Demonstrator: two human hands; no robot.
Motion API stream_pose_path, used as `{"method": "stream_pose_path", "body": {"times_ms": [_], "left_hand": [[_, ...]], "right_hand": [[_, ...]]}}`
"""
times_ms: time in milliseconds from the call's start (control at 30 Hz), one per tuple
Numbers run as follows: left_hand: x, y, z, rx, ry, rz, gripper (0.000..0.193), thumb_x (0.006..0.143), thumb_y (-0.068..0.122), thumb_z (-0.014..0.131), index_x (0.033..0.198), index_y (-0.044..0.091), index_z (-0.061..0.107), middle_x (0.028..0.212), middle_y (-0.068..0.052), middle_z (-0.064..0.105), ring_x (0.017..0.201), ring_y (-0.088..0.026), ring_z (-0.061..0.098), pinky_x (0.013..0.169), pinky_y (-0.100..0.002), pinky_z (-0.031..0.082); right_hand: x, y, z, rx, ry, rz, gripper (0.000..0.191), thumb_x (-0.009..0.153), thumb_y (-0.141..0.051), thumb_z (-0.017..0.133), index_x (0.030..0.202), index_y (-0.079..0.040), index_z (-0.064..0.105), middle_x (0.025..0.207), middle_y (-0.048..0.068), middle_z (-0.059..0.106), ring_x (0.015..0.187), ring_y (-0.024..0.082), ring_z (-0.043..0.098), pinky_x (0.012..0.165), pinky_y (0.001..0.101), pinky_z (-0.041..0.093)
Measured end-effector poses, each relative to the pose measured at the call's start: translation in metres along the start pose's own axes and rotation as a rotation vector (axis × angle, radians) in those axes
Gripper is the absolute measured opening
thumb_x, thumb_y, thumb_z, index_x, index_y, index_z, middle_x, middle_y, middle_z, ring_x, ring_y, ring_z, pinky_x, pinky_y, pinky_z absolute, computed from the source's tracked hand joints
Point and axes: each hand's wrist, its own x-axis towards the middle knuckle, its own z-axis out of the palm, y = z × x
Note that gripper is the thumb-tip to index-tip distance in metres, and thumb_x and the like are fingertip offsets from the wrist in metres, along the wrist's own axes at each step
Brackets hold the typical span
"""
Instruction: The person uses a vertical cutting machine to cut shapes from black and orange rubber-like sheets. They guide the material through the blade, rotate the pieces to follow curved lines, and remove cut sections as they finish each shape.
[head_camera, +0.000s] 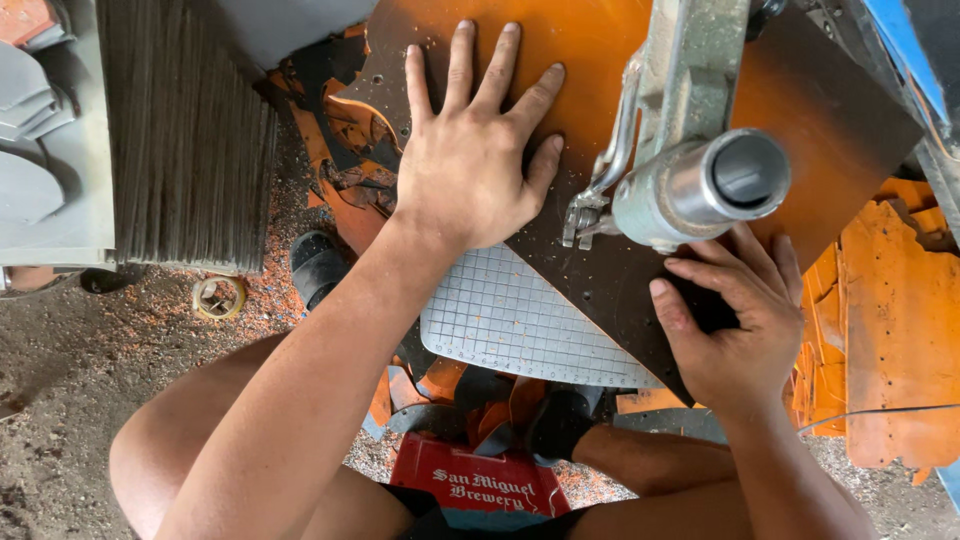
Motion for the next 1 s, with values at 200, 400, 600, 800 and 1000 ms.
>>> {"method": "stream_pose_path", "body": {"times_ms": [200, 400, 600, 800, 1000], "left_hand": [[0.005, -0.001, 0.001, -0.007, 0.013, 0.0, 0.058, 0.099, 0.042, 0.053, 0.153, 0.021, 0.05, 0.163, -0.022, 0.032, 0.152, -0.047, 0.017, 0.118, -0.074, 0.004], [0.006, -0.004, 0.004, 0.002, 0.028, -0.001, 0.057, 0.1, 0.041, 0.052, 0.153, 0.02, 0.05, 0.162, -0.022, 0.032, 0.151, -0.048, 0.018, 0.118, -0.074, 0.004], [0.007, -0.004, 0.005, -0.006, 0.044, -0.023, 0.056, 0.1, 0.041, 0.052, 0.153, 0.021, 0.05, 0.162, -0.022, 0.033, 0.151, -0.048, 0.018, 0.118, -0.074, 0.004], [0.009, -0.003, 0.003, -0.011, 0.044, -0.038, 0.056, 0.099, 0.04, 0.052, 0.151, 0.021, 0.051, 0.161, -0.022, 0.034, 0.15, -0.048, 0.018, 0.117, -0.074, 0.004], [0.011, -0.004, 0.004, -0.023, 0.047, -0.057, 0.056, 0.099, 0.04, 0.052, 0.152, 0.021, 0.051, 0.162, -0.021, 0.034, 0.151, -0.048, 0.018, 0.118, -0.074, 0.003]], "right_hand": [[0.005, 0.003, 0.001, 0.05, 0.011, -0.007, 0.015, 0.093, -0.014, 0.083, 0.104, -0.009, 0.075, 0.12, 0.005, 0.075, 0.127, 0.023, 0.066, 0.127, 0.0451, 0.033], [0.01, 0.006, 0.002, 0.069, 0.028, -0.014, 0.015, 0.094, -0.014, 0.085, 0.104, -0.008, 0.075, 0.118, 0.007, 0.074, 0.124, 0.024, 0.067, 0.13, 0.0446, 0.033], [0.014, 0.01, 0.003, 0.085, 0.044, -0.002, 0.016, 0.091, -0.014, 0.084, 0.102, -0.009, 0.074, 0.118, 0.008, 0.073, 0.125, 0.026, 0.066, 0.13, 0.0459, 0.035], [0.017, 0.015, 0.003, 0.065, 0.043, -0.053, 0.014, 0.093, -0.011, 0.085, 0.102, -0.007, 0.075, 0.118, 0.009, 0.074, 0.126, 0.029, 0.065, 0.123, 0.0421, 0.038], [0.03, 0.018, 0.001, 0.114, 0.022, -0.065, 0.013, 0.096, -0.011, 0.084, 0.103, -0.005, 0.074, 0.114, 0.007, 0.073, 0.115, 0.027, 0.063, 0.108, 0.0364, 0.045]]}}
